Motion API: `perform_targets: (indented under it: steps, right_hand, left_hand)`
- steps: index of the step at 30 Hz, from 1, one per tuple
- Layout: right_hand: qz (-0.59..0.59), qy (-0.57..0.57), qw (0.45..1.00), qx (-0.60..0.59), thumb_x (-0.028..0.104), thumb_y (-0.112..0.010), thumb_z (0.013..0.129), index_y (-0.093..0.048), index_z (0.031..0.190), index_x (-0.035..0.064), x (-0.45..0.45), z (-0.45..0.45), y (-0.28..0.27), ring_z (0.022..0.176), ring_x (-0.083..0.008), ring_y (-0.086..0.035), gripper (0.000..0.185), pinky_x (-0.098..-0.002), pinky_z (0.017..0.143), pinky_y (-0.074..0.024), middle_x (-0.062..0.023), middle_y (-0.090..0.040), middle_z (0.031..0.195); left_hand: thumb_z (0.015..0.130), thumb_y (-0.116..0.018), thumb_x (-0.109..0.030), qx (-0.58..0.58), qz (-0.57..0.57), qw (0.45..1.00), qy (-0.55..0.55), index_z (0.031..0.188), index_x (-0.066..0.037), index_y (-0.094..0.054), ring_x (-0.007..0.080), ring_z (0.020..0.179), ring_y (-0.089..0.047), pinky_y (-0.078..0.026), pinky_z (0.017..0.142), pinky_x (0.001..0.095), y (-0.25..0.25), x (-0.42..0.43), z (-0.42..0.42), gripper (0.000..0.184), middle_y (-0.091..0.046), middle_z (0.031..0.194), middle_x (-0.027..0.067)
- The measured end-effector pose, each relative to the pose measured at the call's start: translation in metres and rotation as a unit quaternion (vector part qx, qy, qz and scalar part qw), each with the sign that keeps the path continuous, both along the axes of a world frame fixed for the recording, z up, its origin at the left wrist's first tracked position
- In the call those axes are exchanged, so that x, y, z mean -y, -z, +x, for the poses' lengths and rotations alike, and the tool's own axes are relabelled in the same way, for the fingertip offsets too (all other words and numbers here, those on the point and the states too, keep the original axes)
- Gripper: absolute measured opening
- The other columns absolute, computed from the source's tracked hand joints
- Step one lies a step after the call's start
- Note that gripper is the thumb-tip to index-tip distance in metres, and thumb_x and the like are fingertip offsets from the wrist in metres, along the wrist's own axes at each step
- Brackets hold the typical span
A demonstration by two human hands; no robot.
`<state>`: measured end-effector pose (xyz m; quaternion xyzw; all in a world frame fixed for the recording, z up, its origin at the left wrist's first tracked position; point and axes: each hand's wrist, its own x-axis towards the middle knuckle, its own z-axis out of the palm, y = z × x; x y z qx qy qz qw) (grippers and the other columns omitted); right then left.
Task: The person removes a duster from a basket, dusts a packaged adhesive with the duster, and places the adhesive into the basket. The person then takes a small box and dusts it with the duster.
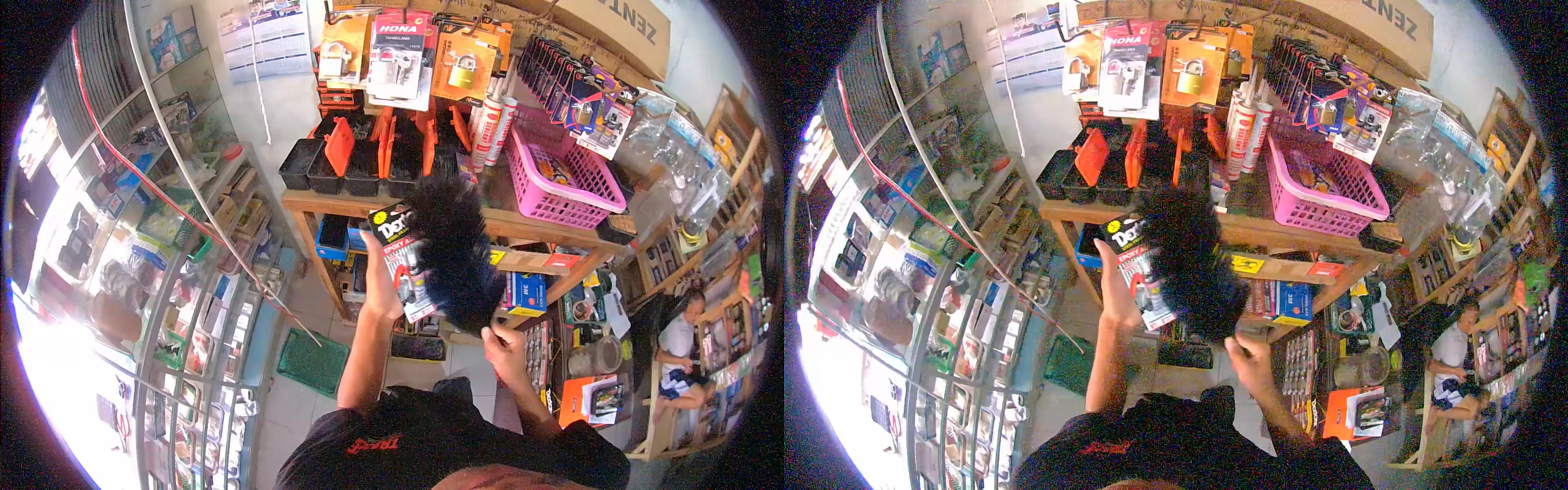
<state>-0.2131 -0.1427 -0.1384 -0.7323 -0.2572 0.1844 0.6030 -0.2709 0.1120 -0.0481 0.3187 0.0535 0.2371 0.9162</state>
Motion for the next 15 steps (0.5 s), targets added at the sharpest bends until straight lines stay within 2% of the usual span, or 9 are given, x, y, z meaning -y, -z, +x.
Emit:
perform_targets:
  steps: [1, 3, 4, 6, 7, 10, 12, 14, 15]
  right_hand:
    - [0.008, -0.023, 0.999, 0.041, 0.016, -0.060, 0.087, -0.060, 0.076, -0.0007, -0.004, -0.005, -0.008, 0.053, -0.0035, -0.040, 0.020, -0.0221, 0.047, -0.0326, 0.0050, -0.047, 0.059]
    - [0.026, -0.067, 0.989, 0.127, 0.017, -0.059, 0.088, -0.062, 0.078, 0.0007, -0.023, -0.018, -0.028, 0.051, -0.0025, -0.038, 0.019, -0.0221, 0.045, -0.0301, 0.0066, -0.046, 0.056]
    - [0.038, -0.024, 0.991, 0.124, 0.017, -0.059, 0.088, -0.063, 0.083, -0.0009, -0.027, -0.020, -0.014, 0.055, -0.0042, -0.042, 0.019, -0.0227, 0.049, -0.0343, 0.0061, -0.048, 0.058]
    - [0.013, 0.006, 1.000, 0.002, 0.017, -0.060, 0.088, -0.063, 0.085, -0.0016, -0.023, -0.013, -0.013, 0.056, -0.0050, -0.045, 0.019, -0.0230, 0.051, -0.0366, 0.0052, -0.049, 0.060]
    - [0.001, 0.020, 0.998, -0.060, 0.016, -0.060, 0.088, -0.063, 0.086, -0.0020, -0.022, -0.011, -0.013, 0.057, -0.0054, -0.046, 0.019, -0.0231, 0.052, -0.0377, 0.0047, -0.050, 0.061]
    - [0.026, 0.018, 0.999, 0.010, 0.015, -0.059, 0.088, -0.062, 0.080, -0.0004, -0.026, -0.012, -0.018, 0.051, -0.0038, -0.040, 0.017, -0.0235, 0.045, -0.0321, 0.0051, -0.044, 0.055]
    - [0.016, 0.032, 0.999, 0.017, 0.015, -0.060, 0.087, -0.062, 0.079, -0.0013, -0.023, -0.012, -0.018, 0.054, -0.0048, -0.042, 0.018, -0.0244, 0.048, -0.0338, 0.0038, -0.045, 0.057]
    - [-0.015, 0.070, 0.996, -0.045, 0.015, -0.061, 0.086, -0.061, 0.082, -0.0037, -0.015, -0.008, -0.018, 0.061, -0.0074, -0.047, 0.019, -0.0255, 0.055, -0.0395, 0.0010, -0.051, 0.063]
    - [-0.024, 0.029, 0.999, 0.006, 0.015, -0.061, 0.086, -0.061, 0.082, -0.0044, -0.015, -0.009, -0.020, 0.064, -0.0076, -0.048, 0.020, -0.0253, 0.058, -0.0397, 0.0004, -0.052, 0.065]
  left_hand:
    - [0.092, -0.033, -0.057, 0.018, -0.039, 0.999, -0.014, 0.125, -0.008, -0.048, 0.0195, 0.098, -0.059, -0.048, 0.085, 0.0342, -0.011, 0.008, 0.000, 0.060, -0.060, 0.112, 0.0041]
    - [0.092, -0.034, -0.056, 0.060, -0.070, 0.996, -0.001, 0.125, -0.008, -0.048, 0.0209, 0.100, -0.059, -0.047, 0.087, 0.0351, -0.007, 0.009, 0.001, 0.060, -0.059, 0.113, 0.0048]
    - [0.092, -0.034, -0.056, 0.082, -0.086, 0.993, 0.005, 0.125, -0.008, -0.048, 0.0216, 0.100, -0.058, -0.047, 0.088, 0.0356, -0.004, 0.010, 0.002, 0.060, -0.059, 0.114, 0.0052]
    - [0.092, -0.035, -0.055, 0.124, -0.116, 0.985, 0.014, 0.126, -0.008, -0.047, 0.0230, 0.102, -0.058, -0.047, 0.089, 0.0366, 0.000, 0.009, 0.001, 0.059, -0.059, 0.116, 0.0058]
    - [0.092, -0.035, -0.055, 0.147, -0.054, 0.988, -0.012, 0.126, -0.008, -0.047, 0.0226, 0.101, -0.058, -0.047, 0.088, 0.0374, -0.009, 0.002, 0.002, 0.059, -0.059, 0.115, 0.0061]
    - [0.090, -0.030, -0.062, 0.118, -0.050, 0.991, -0.046, 0.128, -0.007, -0.044, 0.0250, 0.104, -0.058, -0.047, 0.090, 0.0398, -0.003, -0.005, 0.005, 0.069, -0.057, 0.119, 0.0103]
    - [0.090, -0.030, -0.062, 0.099, -0.035, 0.992, -0.072, 0.128, -0.006, -0.045, 0.0246, 0.102, -0.058, -0.047, 0.089, 0.0395, -0.002, -0.008, 0.003, 0.069, -0.057, 0.117, 0.0103]
    - [0.090, -0.030, -0.061, 0.126, -0.038, 0.991, -0.026, 0.127, -0.007, -0.045, 0.0243, 0.102, -0.058, -0.047, 0.089, 0.0396, 0.003, -0.011, 0.003, 0.068, -0.058, 0.116, 0.0100]
    - [0.090, -0.030, -0.061, 0.140, -0.040, 0.989, -0.004, 0.127, -0.007, -0.046, 0.0242, 0.101, -0.058, -0.047, 0.089, 0.0396, 0.000, -0.010, 0.003, 0.067, -0.058, 0.116, 0.0099]
